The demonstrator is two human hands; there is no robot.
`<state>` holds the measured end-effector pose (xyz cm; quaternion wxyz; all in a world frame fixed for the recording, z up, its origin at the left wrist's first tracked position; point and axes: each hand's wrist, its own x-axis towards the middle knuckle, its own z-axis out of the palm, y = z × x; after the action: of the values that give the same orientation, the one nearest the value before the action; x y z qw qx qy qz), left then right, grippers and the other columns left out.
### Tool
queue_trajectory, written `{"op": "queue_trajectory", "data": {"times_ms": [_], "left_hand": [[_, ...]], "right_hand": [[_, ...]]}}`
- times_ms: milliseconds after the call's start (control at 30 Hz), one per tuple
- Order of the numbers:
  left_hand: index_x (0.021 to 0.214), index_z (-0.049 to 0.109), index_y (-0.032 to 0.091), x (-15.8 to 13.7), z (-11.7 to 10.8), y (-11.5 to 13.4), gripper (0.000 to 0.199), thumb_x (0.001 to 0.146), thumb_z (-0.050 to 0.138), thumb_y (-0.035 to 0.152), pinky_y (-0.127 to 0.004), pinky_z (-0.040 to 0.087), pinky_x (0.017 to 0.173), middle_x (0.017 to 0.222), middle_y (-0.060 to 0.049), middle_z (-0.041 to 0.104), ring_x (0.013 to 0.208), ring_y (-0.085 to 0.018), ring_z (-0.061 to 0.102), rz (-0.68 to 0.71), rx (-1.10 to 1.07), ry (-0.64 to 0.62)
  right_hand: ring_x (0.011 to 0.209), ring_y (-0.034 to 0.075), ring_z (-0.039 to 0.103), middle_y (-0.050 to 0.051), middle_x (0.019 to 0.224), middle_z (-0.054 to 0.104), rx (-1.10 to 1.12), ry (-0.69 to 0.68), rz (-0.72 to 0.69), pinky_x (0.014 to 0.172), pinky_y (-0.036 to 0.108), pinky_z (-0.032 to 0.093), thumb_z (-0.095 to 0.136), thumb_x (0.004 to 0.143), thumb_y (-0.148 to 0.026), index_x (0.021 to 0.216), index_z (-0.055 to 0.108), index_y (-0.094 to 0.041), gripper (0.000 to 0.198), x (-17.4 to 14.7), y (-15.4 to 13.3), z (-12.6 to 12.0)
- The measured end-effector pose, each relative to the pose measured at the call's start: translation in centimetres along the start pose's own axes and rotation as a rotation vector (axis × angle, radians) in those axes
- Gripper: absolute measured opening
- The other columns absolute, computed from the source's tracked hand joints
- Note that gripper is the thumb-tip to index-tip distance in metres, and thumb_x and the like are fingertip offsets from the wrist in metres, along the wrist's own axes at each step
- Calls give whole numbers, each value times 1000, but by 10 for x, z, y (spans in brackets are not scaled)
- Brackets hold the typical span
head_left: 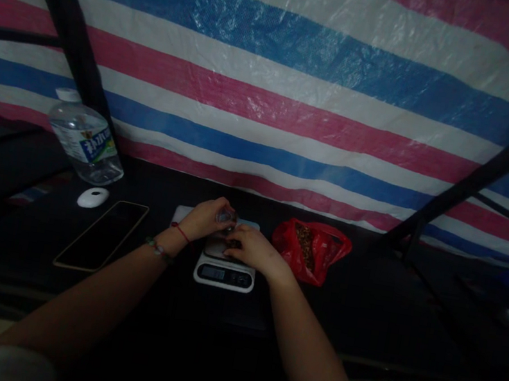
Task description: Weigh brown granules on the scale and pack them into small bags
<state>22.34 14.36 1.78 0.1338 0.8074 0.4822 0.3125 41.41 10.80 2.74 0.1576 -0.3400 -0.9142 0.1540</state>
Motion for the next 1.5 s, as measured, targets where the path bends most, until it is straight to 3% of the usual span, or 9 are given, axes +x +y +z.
{"op": "queue_trajectory", "data": {"times_ms": [100,233,500,600,767,833,1167,1367,1500], "left_hand": [[97,59,21,-5,-8,-1,32,73,71,38,-31,50,76,95,-4,69,88,-21,66,-47,-20,-6],[98,59,21,-12,-18,-4,33,72,71,39,-30,50,73,93,-2,69,85,-20,67,-83,-49,-20],[101,58,22,-18,-20,-9,42,67,74,40,-30,50,72,94,-2,68,84,-19,66,-15,-101,-68],[102,58,20,-18,-17,-9,47,63,77,38,-30,50,70,94,-3,67,82,-19,65,-3,-124,-97],[100,58,20,-15,-11,0,43,64,76,38,-30,49,73,93,-3,67,83,-19,64,34,-143,-100],[98,57,20,-14,-7,3,43,64,76,39,-29,49,72,91,-3,67,81,-19,64,43,-138,-96],[101,58,19,-15,-8,-2,48,64,78,41,-30,49,75,93,-3,66,84,-19,63,117,-143,-55],[86,59,17,-20,-22,-2,35,72,68,47,-27,48,68,84,-4,64,75,-16,61,141,-83,74],[76,61,18,-23,-30,-2,30,73,66,47,-24,45,62,73,-1,64,66,-14,60,187,-23,-13]], "right_hand": [[87,17,60,6,90,64,-15,6,10,82,28,45,67,80,-17,89,72,-17,10,1,2,3],[84,16,61,5,89,65,-42,6,33,81,27,45,61,83,-12,88,73,-19,14,2,2,3],[81,15,60,6,85,66,-99,56,62,78,25,45,59,81,-8,82,72,-15,15,2,5,1],[80,15,60,6,84,65,-52,163,83,77,25,45,61,79,-9,82,72,-15,13,2,11,-3],[85,15,59,6,87,64,79,497,154,77,25,47,61,81,-11,84,72,-16,11,6,10,-8],[88,16,59,6,90,64,95,567,149,80,26,48,61,82,-13,86,71,-16,12,10,6,-6],[92,18,59,7,95,66,-42,355,109,86,30,45,64,84,-20,95,72,-18,13,16,6,7],[88,17,59,6,89,67,-43,430,103,85,30,43,59,88,-23,90,72,-16,15,7,7,-9],[83,15,58,6,85,65,-22,364,184,79,27,43,57,88,-22,87,72,-15,16,-7,19,-23]]}}
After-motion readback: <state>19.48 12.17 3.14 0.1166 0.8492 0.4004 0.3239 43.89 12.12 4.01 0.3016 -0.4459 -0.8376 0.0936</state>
